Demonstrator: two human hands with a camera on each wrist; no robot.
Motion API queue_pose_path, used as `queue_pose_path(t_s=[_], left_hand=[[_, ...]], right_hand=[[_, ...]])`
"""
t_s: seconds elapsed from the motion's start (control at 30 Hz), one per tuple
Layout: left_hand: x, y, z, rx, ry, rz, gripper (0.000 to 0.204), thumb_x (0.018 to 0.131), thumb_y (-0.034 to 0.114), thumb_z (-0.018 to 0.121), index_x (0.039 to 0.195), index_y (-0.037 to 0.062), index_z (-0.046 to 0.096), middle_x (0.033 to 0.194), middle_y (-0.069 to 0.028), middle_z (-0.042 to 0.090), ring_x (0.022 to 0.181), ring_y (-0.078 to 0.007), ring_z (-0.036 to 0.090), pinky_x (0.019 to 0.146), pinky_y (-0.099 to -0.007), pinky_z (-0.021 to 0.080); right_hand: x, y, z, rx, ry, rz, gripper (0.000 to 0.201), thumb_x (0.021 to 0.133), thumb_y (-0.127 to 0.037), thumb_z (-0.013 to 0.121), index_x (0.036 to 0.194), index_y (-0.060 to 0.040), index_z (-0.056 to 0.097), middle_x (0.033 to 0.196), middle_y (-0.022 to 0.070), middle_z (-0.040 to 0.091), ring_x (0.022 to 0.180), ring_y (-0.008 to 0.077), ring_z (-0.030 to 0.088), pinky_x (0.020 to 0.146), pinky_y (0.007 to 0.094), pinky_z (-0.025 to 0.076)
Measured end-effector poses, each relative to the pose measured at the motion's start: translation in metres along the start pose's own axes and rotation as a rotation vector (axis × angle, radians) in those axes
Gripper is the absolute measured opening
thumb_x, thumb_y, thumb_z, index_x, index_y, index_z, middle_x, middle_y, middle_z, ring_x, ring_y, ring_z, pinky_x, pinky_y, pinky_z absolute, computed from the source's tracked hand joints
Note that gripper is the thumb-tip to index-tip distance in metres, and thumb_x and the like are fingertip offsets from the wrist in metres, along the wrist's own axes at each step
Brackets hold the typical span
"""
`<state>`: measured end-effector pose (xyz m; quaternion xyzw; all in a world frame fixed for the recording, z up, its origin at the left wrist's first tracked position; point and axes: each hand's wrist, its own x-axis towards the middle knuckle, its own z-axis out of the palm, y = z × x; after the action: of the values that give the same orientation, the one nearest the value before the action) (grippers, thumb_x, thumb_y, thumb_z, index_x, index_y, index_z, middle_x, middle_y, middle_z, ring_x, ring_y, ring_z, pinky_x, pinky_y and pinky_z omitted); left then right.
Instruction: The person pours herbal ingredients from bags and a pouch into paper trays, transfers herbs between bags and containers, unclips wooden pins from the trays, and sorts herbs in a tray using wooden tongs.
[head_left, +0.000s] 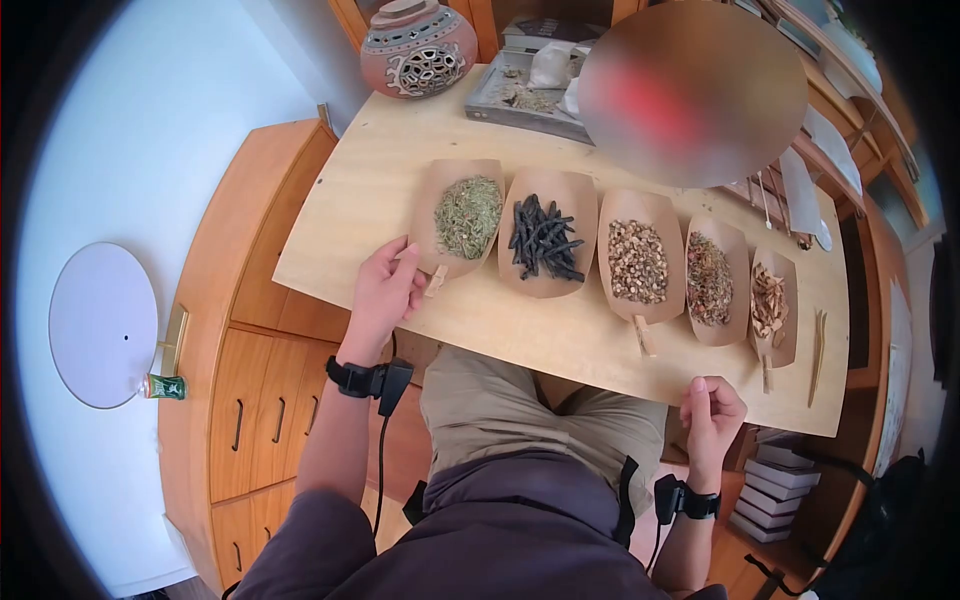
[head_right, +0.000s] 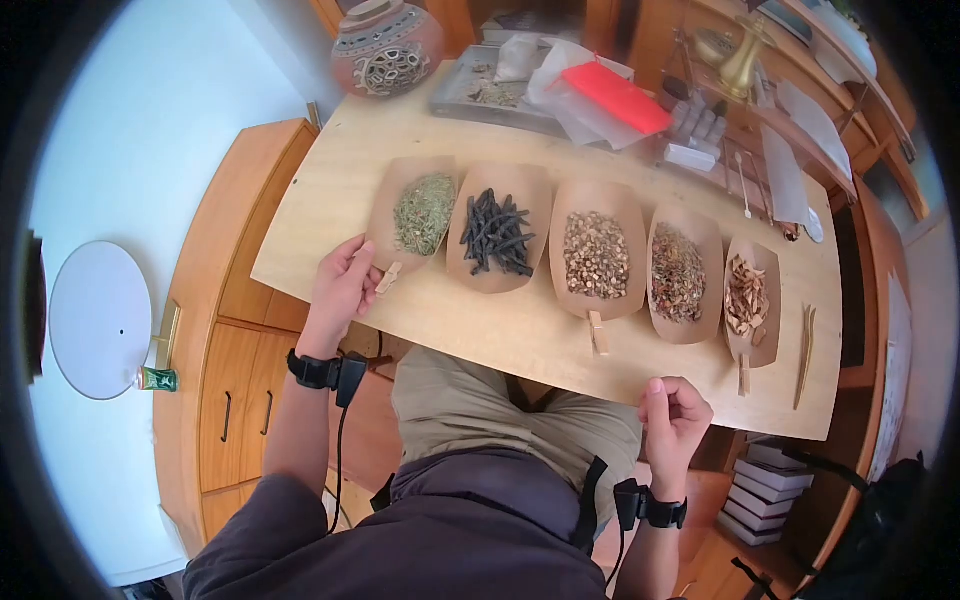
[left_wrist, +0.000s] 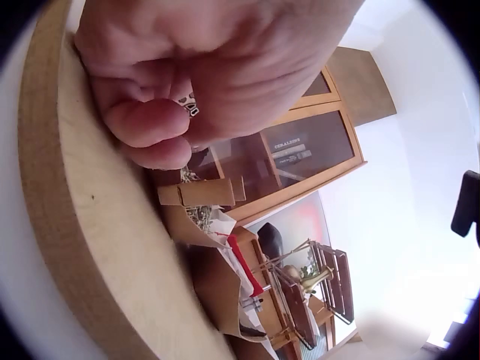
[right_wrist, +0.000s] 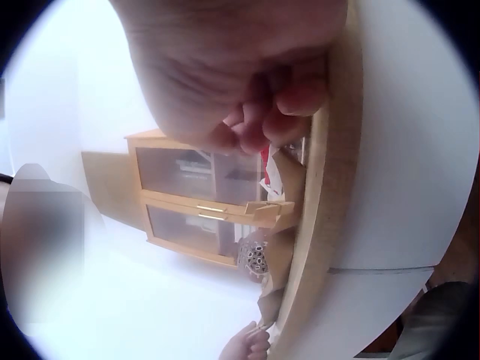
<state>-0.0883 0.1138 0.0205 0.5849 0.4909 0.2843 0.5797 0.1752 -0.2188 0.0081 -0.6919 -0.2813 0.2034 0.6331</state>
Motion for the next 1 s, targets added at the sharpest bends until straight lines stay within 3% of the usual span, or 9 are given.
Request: queue_pose_path(t_s=[0.17,0.23,0.37,0.47,0.73,0.77,0.83,1.0], left_hand=[[0.004,0.000,0.005,0.014,-0.009,-0.005,0.030,0.108,0.023,0.048,0.124,0.0005,0.061,0.068,-0.0020,0.057,0.047,-0.0059,0.049,0.040,-0.0218,0.038],[0.004,-0.002,0.005,-0.127,-0.003,-0.010,0.024,0.108,0.020,0.047,0.113,0.0015,0.061,0.068,-0.0028,0.058,0.048,-0.0070,0.049,0.040,-0.0225,0.037],[-0.001,-0.005,0.005,-0.263,0.050,-0.052,0.023,0.108,0.024,0.050,0.115,0.0047,0.061,0.069,-0.0003,0.058,0.051,-0.0067,0.050,0.040,-0.0206,0.034],[-0.006,-0.002,0.011,-0.379,0.077,-0.020,0.019,0.108,0.024,0.051,0.109,0.0066,0.058,0.070,-0.0006,0.058,0.051,-0.0075,0.050,0.040,-0.0203,0.033],[-0.014,0.010,0.008,-0.139,0.025,0.079,0.031,0.109,0.020,0.046,0.132,0.0038,0.060,0.076,-0.0004,0.065,0.053,-0.0037,0.050,0.044,-0.0215,0.037],[-0.012,0.007,0.009,-0.137,0.025,0.076,0.031,0.109,0.020,0.046,0.132,0.0038,0.060,0.076,-0.0004,0.065,0.053,-0.0037,0.050,0.044,-0.0215,0.037],[-0.009,0.004,0.014,-0.082,0.145,0.235,0.028,0.109,0.020,0.044,0.118,0.0034,0.065,0.069,0.0054,0.055,0.057,-0.0020,0.049,0.048,-0.0207,0.040],[-0.018,0.018,0.000,0.096,0.157,0.246,0.030,0.108,0.015,0.043,0.122,0.0007,0.066,0.067,0.0074,0.052,0.059,-0.0005,0.046,0.052,-0.0211,0.038]], right_hand=[[0.003,-0.003,-0.001,-0.001,-0.012,0.110,0.023,0.102,-0.015,0.064,0.081,-0.0044,0.063,0.065,-0.0038,0.057,0.056,0.0019,0.048,0.051,0.0191,0.036],[0.003,0.000,0.000,-0.030,-0.008,0.095,0.024,0.102,-0.015,0.064,0.081,-0.0042,0.062,0.066,-0.0039,0.056,0.056,0.0018,0.047,0.052,0.0191,0.036],[0.002,0.003,0.003,-0.096,-0.004,0.072,0.025,0.102,-0.015,0.064,0.081,-0.0035,0.061,0.067,-0.0044,0.056,0.059,0.0017,0.047,0.054,0.0192,0.036],[0.003,0.003,0.004,-0.109,0.001,0.075,0.025,0.102,-0.015,0.064,0.081,-0.0031,0.061,0.068,-0.0045,0.055,0.059,0.0019,0.046,0.054,0.0193,0.036],[0.002,0.002,0.004,-0.130,0.004,0.065,0.024,0.102,-0.014,0.064,0.081,-0.0030,0.061,0.067,-0.0053,0.054,0.059,0.0012,0.044,0.054,0.0193,0.034],[0.002,0.002,0.004,-0.138,0.009,0.056,0.024,0.102,-0.014,0.064,0.081,-0.0030,0.061,0.066,-0.0057,0.053,0.059,0.0011,0.044,0.054,0.0192,0.033],[0.002,0.003,0.004,-0.145,0.014,0.049,0.024,0.102,-0.014,0.064,0.081,-0.0030,0.061,0.066,-0.0059,0.053,0.058,0.0010,0.043,0.054,0.0193,0.033],[0.002,0.003,0.003,-0.149,0.011,0.053,0.024,0.102,-0.014,0.064,0.081,-0.0030,0.061,0.066,-0.0063,0.052,0.058,0.0010,0.042,0.053,0.0195,0.032]])
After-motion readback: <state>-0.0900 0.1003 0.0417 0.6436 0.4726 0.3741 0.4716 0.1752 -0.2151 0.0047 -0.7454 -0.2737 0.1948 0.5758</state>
